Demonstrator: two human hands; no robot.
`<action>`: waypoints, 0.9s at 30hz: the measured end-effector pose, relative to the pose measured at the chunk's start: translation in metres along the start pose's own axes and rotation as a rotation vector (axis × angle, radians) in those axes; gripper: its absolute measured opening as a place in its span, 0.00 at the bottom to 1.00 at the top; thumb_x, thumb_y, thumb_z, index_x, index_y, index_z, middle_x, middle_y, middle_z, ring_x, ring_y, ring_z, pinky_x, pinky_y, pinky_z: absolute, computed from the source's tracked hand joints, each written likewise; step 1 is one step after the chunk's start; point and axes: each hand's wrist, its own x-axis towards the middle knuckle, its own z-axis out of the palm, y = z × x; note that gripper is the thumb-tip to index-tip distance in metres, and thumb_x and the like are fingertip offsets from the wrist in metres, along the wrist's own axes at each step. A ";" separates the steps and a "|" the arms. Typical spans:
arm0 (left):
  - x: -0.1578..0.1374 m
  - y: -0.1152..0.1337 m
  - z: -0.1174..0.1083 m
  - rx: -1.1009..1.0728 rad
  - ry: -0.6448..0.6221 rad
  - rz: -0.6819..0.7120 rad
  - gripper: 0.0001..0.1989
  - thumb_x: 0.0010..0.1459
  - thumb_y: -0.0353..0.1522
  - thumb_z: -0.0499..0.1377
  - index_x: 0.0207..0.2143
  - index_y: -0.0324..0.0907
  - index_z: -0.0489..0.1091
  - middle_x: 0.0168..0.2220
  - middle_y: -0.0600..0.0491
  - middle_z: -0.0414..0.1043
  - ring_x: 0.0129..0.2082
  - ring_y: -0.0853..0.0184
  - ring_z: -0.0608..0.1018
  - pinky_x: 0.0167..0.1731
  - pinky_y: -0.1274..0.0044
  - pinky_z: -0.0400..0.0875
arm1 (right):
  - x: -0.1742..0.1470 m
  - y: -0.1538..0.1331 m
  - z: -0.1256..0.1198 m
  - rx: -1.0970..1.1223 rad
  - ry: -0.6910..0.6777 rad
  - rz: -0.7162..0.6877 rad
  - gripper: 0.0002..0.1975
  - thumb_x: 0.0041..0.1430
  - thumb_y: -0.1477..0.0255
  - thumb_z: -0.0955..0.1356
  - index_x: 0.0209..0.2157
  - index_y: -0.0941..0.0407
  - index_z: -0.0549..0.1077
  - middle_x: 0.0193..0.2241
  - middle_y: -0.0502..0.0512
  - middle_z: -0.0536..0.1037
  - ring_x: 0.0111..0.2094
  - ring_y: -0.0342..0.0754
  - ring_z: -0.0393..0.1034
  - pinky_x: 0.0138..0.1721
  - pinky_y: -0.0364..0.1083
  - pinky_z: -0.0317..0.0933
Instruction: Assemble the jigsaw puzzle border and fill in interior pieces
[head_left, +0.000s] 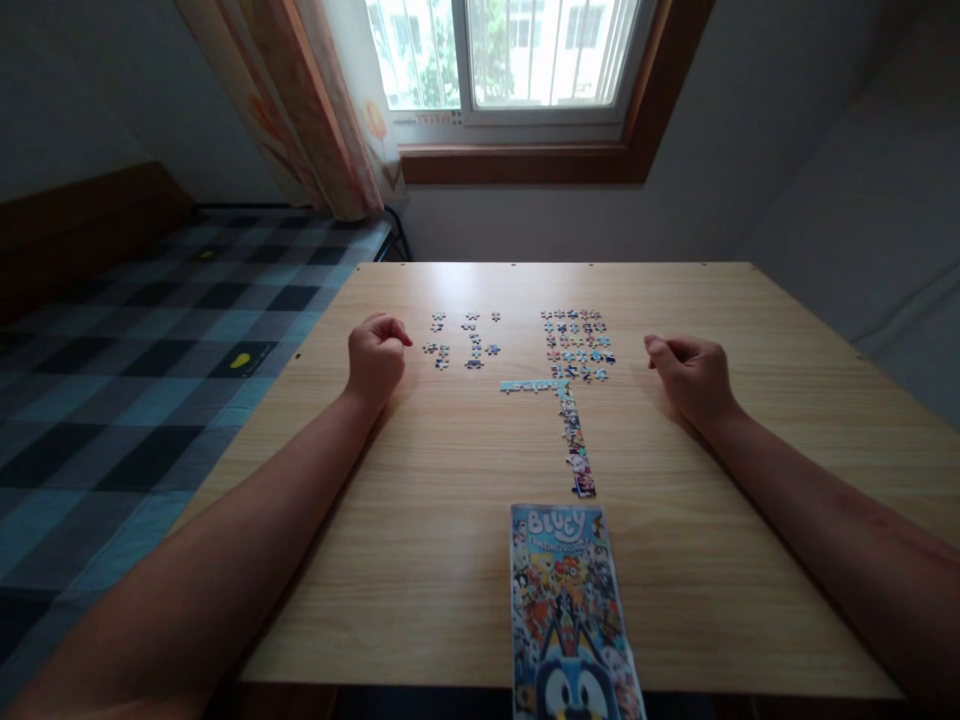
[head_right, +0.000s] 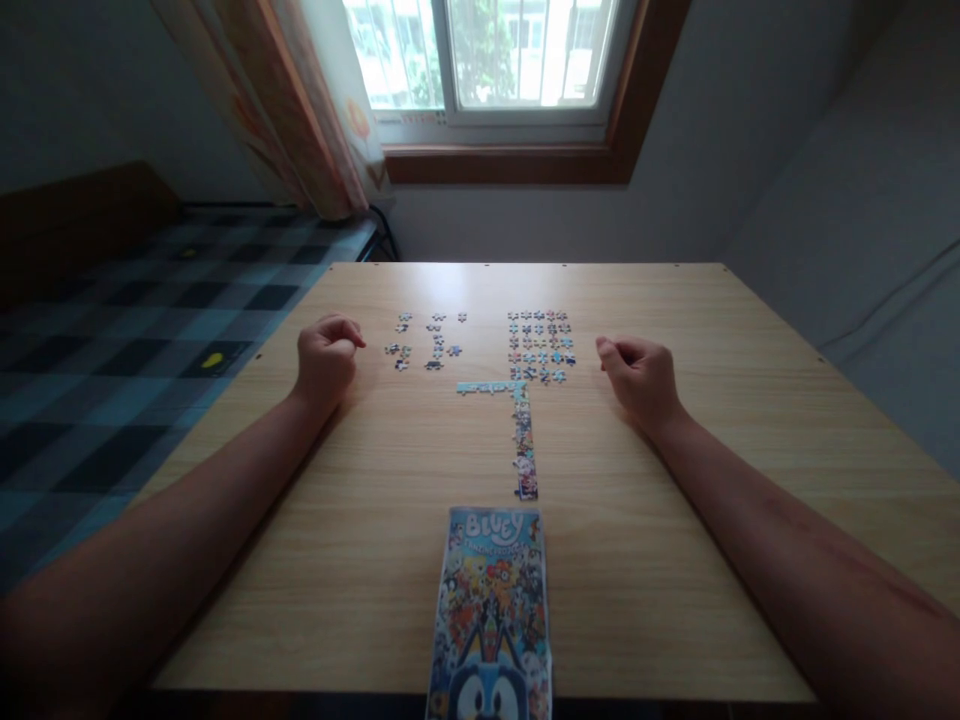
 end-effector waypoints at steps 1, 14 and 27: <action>0.000 0.000 0.000 0.022 -0.002 -0.010 0.09 0.36 0.23 0.48 0.14 0.43 0.62 0.22 0.55 0.63 0.27 0.67 0.70 0.32 0.75 0.65 | 0.000 -0.001 0.000 -0.001 -0.002 0.005 0.22 0.60 0.58 0.67 0.16 0.53 0.70 0.14 0.50 0.68 0.20 0.47 0.64 0.26 0.47 0.56; 0.005 -0.010 -0.001 0.326 -0.082 -0.169 0.11 0.51 0.28 0.52 0.28 0.44 0.75 0.35 0.51 0.76 0.38 0.60 0.76 0.44 0.71 0.69 | -0.002 0.000 0.005 0.055 -0.021 0.034 0.22 0.59 0.57 0.68 0.17 0.54 0.71 0.16 0.51 0.72 0.21 0.47 0.66 0.25 0.46 0.57; 0.042 -0.040 0.008 0.484 -0.099 -0.310 0.14 0.64 0.36 0.49 0.40 0.45 0.75 0.48 0.45 0.79 0.51 0.52 0.76 0.51 0.66 0.66 | -0.002 -0.002 0.007 0.059 -0.006 0.037 0.23 0.58 0.55 0.68 0.16 0.54 0.70 0.15 0.50 0.70 0.20 0.48 0.65 0.25 0.46 0.57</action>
